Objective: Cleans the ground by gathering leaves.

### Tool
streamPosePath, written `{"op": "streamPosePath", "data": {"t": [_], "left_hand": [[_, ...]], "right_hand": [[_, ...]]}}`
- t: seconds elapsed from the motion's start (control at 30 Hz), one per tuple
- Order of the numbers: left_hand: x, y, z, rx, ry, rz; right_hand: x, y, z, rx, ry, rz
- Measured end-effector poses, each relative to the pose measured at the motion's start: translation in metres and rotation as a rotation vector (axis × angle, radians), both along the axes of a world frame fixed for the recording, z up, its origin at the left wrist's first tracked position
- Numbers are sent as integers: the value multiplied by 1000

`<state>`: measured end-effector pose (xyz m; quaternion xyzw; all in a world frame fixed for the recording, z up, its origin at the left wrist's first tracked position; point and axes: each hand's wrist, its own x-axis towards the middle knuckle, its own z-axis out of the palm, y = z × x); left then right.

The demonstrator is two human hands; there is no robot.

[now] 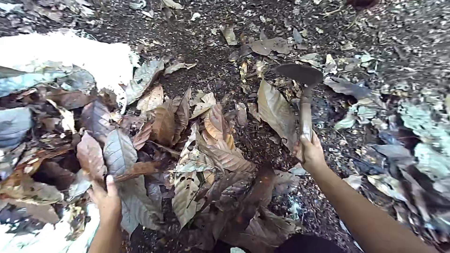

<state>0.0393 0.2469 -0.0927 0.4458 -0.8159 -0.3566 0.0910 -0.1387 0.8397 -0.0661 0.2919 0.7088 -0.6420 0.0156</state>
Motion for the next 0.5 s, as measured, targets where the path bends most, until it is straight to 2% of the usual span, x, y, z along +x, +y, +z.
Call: {"op": "streamPosePath", "data": {"t": [0.07, 0.17, 0.3, 0.4, 0.5], "left_hand": [[-9, -3, -1, -2, -29, 3], [-22, -2, -3, 15, -65, 29], [-37, 7, -16, 99, -69, 45], [-53, 24, -30, 129, -70, -13], [-70, 55, -18, 104, -136, -128]], "right_hand": [[-28, 12, -25, -87, 15, -233], [-38, 6, -62, -106, -36, -267], [1, -33, -73, -150, -77, -118], [38, -55, -63, -142, -149, 75], [75, -101, -44, -148, -275, 307]]}}
